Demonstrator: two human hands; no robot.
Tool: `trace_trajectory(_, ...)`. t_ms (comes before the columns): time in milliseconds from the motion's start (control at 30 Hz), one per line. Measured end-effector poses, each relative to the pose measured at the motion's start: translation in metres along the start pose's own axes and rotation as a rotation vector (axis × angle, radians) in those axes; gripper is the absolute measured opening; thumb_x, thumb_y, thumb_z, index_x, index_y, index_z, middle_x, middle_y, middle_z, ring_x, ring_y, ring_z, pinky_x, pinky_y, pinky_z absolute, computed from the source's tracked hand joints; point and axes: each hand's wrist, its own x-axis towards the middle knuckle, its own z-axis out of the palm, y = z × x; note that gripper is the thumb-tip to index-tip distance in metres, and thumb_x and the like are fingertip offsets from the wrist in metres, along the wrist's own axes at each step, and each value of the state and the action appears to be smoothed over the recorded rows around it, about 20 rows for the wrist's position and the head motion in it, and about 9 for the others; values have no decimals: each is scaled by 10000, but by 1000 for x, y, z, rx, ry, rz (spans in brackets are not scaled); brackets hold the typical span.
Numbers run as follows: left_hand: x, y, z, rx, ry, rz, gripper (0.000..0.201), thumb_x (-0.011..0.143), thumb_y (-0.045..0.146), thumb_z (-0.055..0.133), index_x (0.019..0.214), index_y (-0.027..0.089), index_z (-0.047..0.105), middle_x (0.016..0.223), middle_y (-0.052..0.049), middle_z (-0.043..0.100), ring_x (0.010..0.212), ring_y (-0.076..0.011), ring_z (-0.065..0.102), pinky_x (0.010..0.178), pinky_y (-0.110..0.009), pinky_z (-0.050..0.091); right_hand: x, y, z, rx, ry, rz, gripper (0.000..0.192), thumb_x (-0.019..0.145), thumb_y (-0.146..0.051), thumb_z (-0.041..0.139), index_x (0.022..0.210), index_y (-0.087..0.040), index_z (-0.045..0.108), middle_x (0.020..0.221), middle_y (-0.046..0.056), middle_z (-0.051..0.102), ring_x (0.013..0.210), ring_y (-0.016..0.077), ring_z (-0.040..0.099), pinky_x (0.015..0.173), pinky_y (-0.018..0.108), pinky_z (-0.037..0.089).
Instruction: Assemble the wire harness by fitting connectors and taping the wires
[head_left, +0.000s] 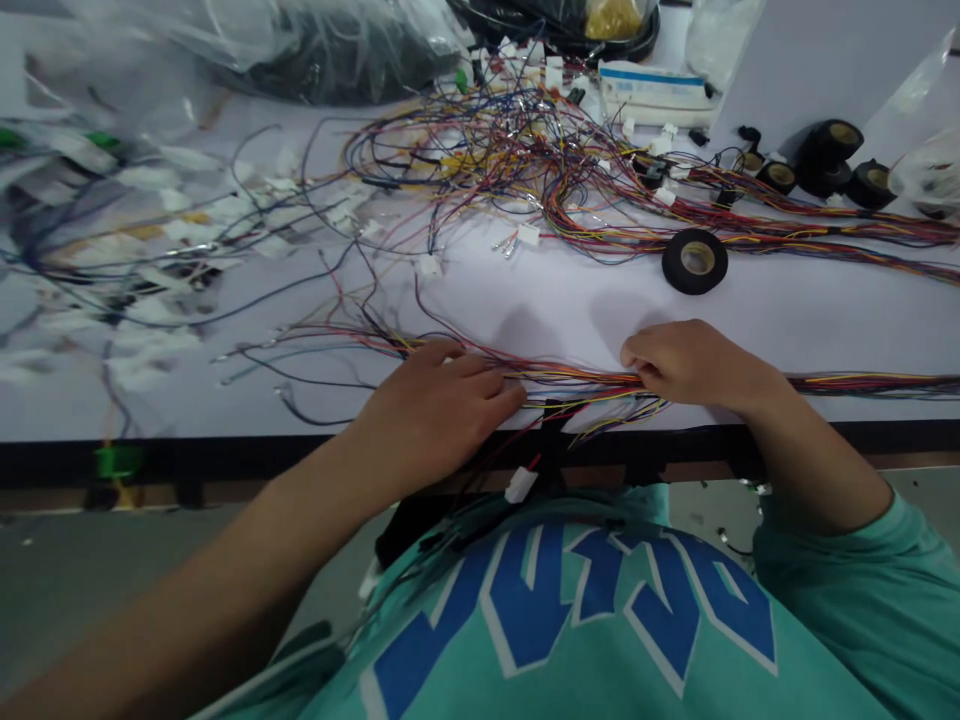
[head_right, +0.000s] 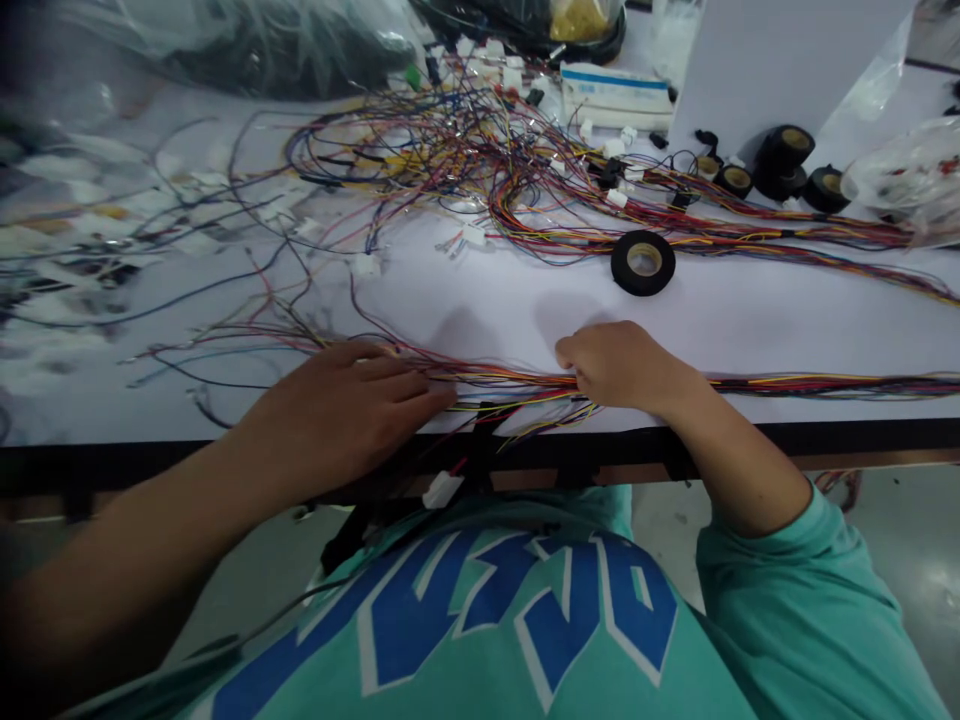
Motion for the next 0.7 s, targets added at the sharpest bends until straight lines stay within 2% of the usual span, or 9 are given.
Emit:
trace_trajectory(167, -8, 3, 3, 4, -7, 14, 298, 763, 125, 392, 892, 210, 646, 749, -81, 661, 805, -255, 580, 761, -407, 381, 1, -5, -2, 25, -30, -18, 251, 719, -126, 401, 841, -182, 613, 871, 51, 647, 752, 161, 527, 588, 248, 282)
trace_trajectory(300, -9, 6, 3, -13, -1, 21, 281, 762, 117, 408, 880, 220, 641, 762, -74, 658, 783, -231, 580, 739, -376, 392, 1, -11, -3, 15, -76, 18, 272, 730, -108, 386, 876, -161, 610, 889, 74, 648, 773, 176, 535, 594, 254, 292)
trace_trajectory(500, -10, 9, 2, 61, -51, 37, 255, 784, 122, 420, 902, 205, 631, 714, -70, 636, 756, -205, 582, 677, -329, 396, 4, 3, 1, 110, 43, -10, 258, 683, -117, 424, 832, -162, 629, 857, 60, 643, 767, 158, 535, 645, 244, 328)
trace_trajectory(700, -12, 9, 2, 121, -27, 71, 239, 802, 122, 424, 926, 186, 618, 720, -64, 630, 741, -182, 584, 635, -292, 387, 8, 10, -6, 311, 130, 217, 128, 596, -141, 448, 637, -156, 569, 655, 10, 578, 577, 105, 462, 521, 224, 287)
